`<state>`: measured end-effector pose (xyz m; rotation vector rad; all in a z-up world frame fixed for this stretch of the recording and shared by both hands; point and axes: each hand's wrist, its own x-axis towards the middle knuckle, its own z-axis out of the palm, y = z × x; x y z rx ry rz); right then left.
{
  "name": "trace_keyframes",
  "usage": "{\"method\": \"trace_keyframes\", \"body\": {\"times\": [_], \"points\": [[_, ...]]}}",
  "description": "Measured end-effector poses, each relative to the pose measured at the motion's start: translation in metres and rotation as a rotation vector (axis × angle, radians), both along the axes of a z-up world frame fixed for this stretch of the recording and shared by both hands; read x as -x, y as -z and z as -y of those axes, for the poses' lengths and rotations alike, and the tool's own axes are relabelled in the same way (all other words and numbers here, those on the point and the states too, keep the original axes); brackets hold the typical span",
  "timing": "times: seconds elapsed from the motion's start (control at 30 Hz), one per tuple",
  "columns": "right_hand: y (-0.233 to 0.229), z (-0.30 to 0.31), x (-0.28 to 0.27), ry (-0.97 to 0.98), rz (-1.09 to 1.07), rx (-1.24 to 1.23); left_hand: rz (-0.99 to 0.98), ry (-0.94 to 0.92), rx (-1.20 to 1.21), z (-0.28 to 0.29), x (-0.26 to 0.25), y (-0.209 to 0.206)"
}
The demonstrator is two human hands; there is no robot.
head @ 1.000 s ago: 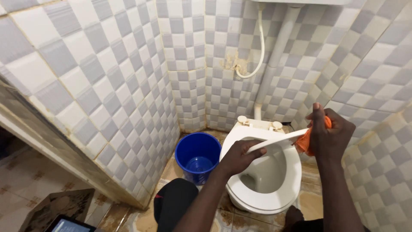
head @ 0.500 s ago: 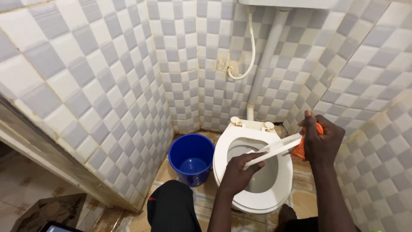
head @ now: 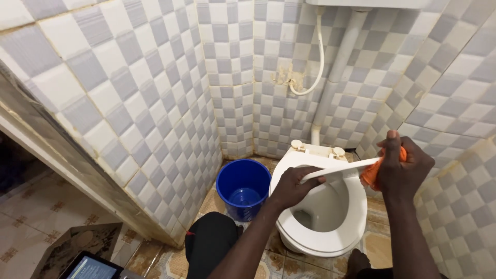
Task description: The person wipes the underside and top of the toilet seat and lid using an orange cloth, dipping it into a blue basin of water between sections. They also wipe the rim and exterior of the toilet bowl.
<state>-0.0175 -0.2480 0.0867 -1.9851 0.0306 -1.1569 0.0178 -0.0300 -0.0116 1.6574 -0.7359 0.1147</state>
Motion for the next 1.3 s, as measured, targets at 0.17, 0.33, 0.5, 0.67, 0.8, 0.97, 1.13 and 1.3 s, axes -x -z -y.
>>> {"method": "trace_keyframes", "body": {"times": [0.17, 0.33, 0.5, 0.67, 0.8, 0.97, 1.13, 1.3], "points": [[-0.004, -0.025, -0.008, 0.003, 0.107, 0.269, -0.111, -0.005, 0.033, -0.005, 0.007, -0.008], [-0.011, -0.080, 0.001, -0.079, 0.136, 0.670, -0.076, 0.037, 0.074, -0.004, 0.006, -0.003], [-0.009, -0.076, -0.006, -0.183, 0.150, 0.747, -0.040, -0.002, 0.129, 0.000, 0.012, -0.011], [0.004, -0.022, -0.035, -0.016, 0.113, 0.620, -0.200, -0.037, 0.052, 0.000, 0.021, -0.033], [-0.021, -0.016, -0.030, -0.057, -0.045, 0.056, -0.220, 0.020, 0.117, 0.004, 0.018, -0.023], [-0.009, -0.026, -0.033, -0.047, -0.034, 0.079, -0.266, -0.024, 0.090, 0.002, 0.014, -0.015], [-0.006, -0.068, -0.026, -0.083, 0.118, 0.538, -0.197, -0.027, 0.138, 0.002, 0.005, -0.007], [-0.015, -0.089, -0.012, -0.229, 0.071, 0.708, -0.114, 0.096, 0.226, -0.004, -0.005, 0.008]]}}
